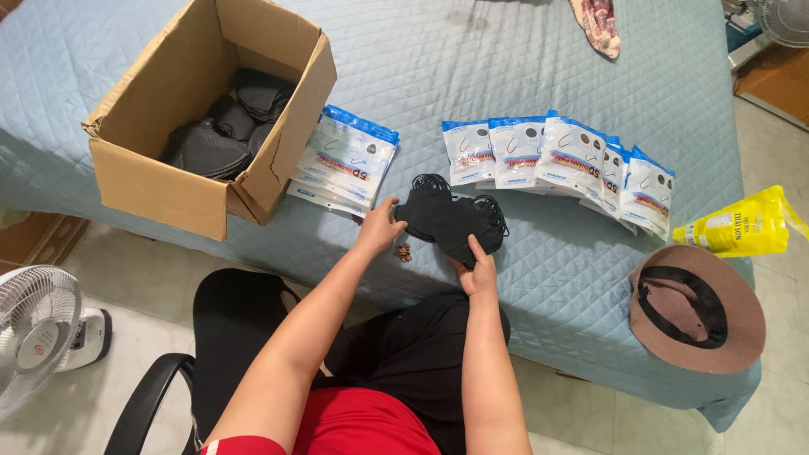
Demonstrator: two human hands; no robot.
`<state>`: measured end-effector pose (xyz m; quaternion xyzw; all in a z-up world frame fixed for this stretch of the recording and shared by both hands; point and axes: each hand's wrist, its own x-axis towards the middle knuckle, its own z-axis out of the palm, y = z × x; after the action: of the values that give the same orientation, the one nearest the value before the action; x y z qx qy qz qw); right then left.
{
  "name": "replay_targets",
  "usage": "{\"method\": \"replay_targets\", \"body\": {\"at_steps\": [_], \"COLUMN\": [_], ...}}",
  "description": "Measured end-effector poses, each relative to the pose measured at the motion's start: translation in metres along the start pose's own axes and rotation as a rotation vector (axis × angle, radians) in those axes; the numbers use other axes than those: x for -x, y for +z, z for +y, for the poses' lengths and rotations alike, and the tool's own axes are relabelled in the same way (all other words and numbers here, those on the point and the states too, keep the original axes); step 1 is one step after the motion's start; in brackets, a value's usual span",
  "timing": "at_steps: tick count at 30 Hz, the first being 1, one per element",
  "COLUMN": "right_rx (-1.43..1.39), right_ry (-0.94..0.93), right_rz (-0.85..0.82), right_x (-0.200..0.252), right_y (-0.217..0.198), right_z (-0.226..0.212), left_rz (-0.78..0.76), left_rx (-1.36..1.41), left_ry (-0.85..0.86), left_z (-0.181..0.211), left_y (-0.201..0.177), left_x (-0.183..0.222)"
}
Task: Packing face masks into a cardboard box
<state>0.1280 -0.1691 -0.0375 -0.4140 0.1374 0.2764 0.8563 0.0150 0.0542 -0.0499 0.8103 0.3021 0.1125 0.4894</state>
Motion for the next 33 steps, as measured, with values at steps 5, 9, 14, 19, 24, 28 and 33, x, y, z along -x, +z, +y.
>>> {"method": "replay_targets", "body": {"at_steps": [5, 9, 14, 19, 24, 28, 33], "right_rx": [0.062, 0.104, 0.170, 0.187, 0.179, 0.131, 0.071], "right_ry": [0.008, 0.039, 0.028, 0.036, 0.023, 0.016, 0.024], "right_rz": [-0.037, -0.068, -0.066, -0.066, -0.076, -0.068, 0.019], "right_x": [-0.010, -0.006, 0.013, 0.025, 0.015, 0.018, -0.007], "right_y": [-0.011, -0.011, 0.003, 0.015, 0.008, 0.016, -0.016], "right_z": [0.006, 0.007, 0.002, -0.004, 0.000, -0.004, 0.003], "left_rz": [0.044, -0.003, 0.016, 0.057, -0.035, -0.119, -0.159], "left_rx": [0.075, 0.124, 0.086, 0.107, 0.232, 0.205, 0.325], "left_ry": [0.034, 0.081, 0.115, 0.110, 0.083, 0.076, 0.003], "left_z": [0.023, 0.054, 0.058, 0.061, 0.052, 0.050, 0.053], "left_y": [0.002, 0.002, 0.004, 0.003, 0.002, -0.004, -0.013], "left_x": [0.011, 0.021, 0.027, 0.026, 0.020, 0.012, 0.017]}}
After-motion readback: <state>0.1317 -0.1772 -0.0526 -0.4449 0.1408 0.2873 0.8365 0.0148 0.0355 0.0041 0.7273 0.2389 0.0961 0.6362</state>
